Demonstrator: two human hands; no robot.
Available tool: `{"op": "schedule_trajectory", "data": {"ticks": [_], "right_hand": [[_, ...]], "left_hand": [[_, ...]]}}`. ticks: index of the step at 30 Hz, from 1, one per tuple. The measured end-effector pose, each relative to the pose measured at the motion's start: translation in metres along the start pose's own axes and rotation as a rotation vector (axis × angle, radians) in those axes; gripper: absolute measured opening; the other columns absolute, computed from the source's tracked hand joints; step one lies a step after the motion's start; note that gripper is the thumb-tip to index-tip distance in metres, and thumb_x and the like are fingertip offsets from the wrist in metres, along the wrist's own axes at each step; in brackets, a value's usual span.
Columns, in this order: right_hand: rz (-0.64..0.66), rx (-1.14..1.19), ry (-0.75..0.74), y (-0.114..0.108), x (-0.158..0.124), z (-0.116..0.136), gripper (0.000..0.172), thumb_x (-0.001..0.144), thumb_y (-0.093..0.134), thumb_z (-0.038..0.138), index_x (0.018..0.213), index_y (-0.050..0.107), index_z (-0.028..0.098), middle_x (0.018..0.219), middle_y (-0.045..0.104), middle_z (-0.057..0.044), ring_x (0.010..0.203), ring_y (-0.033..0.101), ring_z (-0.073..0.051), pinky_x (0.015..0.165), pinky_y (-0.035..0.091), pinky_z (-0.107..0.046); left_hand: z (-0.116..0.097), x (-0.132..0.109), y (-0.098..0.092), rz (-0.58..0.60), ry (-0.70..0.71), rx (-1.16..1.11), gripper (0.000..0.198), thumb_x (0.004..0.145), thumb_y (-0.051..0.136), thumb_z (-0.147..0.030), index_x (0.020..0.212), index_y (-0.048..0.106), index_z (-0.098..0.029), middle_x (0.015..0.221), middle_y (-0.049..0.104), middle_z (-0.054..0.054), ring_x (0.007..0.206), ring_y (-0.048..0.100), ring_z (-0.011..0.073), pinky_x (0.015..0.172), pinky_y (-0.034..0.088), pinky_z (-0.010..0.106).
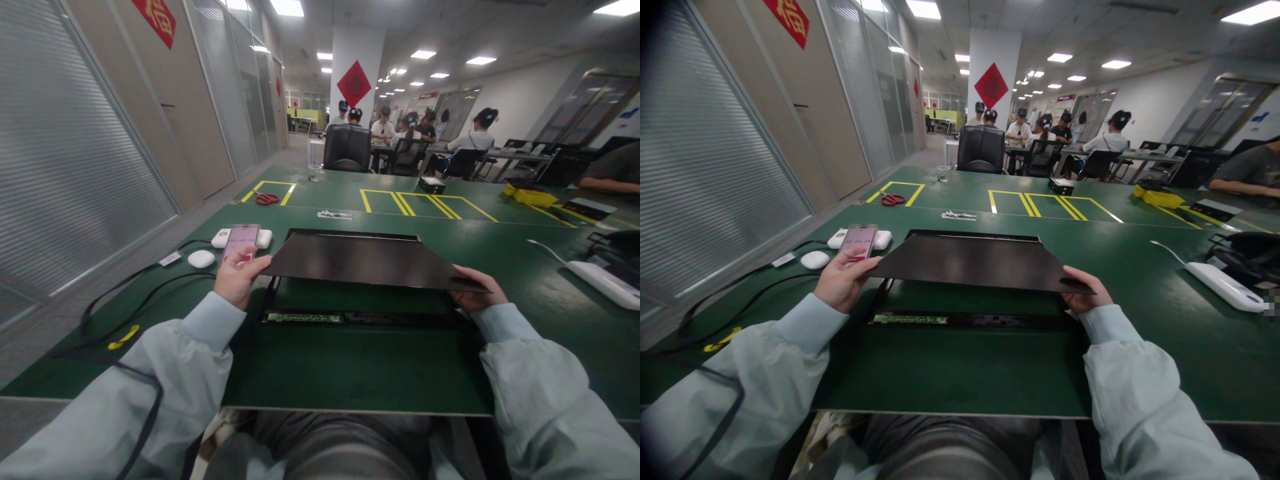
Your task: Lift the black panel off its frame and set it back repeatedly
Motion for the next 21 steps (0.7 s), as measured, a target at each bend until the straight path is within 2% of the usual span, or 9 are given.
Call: {"op": "schedule_trajectory", "data": {"ticks": [4,8,12,16,18,21], "right_hand": [[-0.021,0.074,0.014,-0.005,0.005,-0.004,0.018,0.087,0.072,0.012,0.091,0.081,0.027,0.087,0.087,-0.004,0.082,0.086,-0.024,0.067,0.07,-0.027],[0.029,0.111,0.011,-0.007,0.015,-0.009,0.015,0.091,0.072,0.015,0.095,0.083,0.026,0.086,0.087,-0.004,0.077,0.085,-0.022,0.067,0.07,-0.025],[0.054,0.151,0.013,-0.012,0.025,-0.014,0.011,0.09,0.075,0.018,0.093,0.083,0.026,0.086,0.087,-0.004,0.074,0.085,-0.022,0.067,0.071,-0.025],[0.053,0.156,-0.022,-0.014,0.03,-0.015,0.007,0.089,0.078,0.022,0.089,0.081,0.028,0.082,0.086,-0.003,0.069,0.083,-0.02,0.066,0.07,-0.024],[0.067,0.118,-0.045,-0.012,0.029,-0.014,0.002,0.087,0.082,0.028,0.087,0.08,0.029,0.082,0.085,-0.004,0.074,0.085,-0.023,0.069,0.072,-0.028],[0.096,0.045,-0.09,-0.006,0.028,-0.012,0.016,0.085,0.087,0.043,0.086,0.078,0.03,0.082,0.085,-0.008,0.091,0.088,-0.031,0.076,0.074,-0.037]], "left_hand": [[0.0,0.002,-0.002,0.003,0.03,0.019,0.058,0.046,0.104,-0.011,0.092,0.069,-0.021,0.077,0.084,0.002,0.075,0.084,0.0218,0.079,0.068,0.031],[0.001,0.003,-0.003,0.003,0.047,0.035,0.061,0.043,0.105,-0.015,0.092,0.068,-0.021,0.076,0.084,0.002,0.075,0.083,0.0221,0.078,0.067,0.031],[0.005,0.002,-0.004,-0.027,0.022,0.05,0.06,0.039,0.102,-0.014,0.088,0.068,-0.021,0.073,0.084,0.003,0.071,0.082,0.0196,0.075,0.065,0.028],[0.004,0.002,-0.002,-0.011,0.022,0.042,0.059,0.039,0.102,-0.014,0.087,0.068,-0.023,0.073,0.085,0.001,0.072,0.083,0.0203,0.077,0.066,0.03],[0.005,0.002,-0.002,-0.005,0.025,0.044,0.059,0.039,0.102,-0.014,0.086,0.067,-0.023,0.073,0.085,0.001,0.072,0.084,0.0206,0.078,0.067,0.031],[0.007,0.004,-0.003,0.0,0.027,0.059,0.058,0.039,0.102,-0.015,0.085,0.066,-0.024,0.072,0.085,0.0,0.072,0.084,0.0203,0.079,0.067,0.032]]}}
Point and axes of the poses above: each hand's wrist, its own x-axis towards the middle knuckle, its own y-axis out of the palm, z = x × y, the point moved 10 cm from there along x, towards the middle knuckle
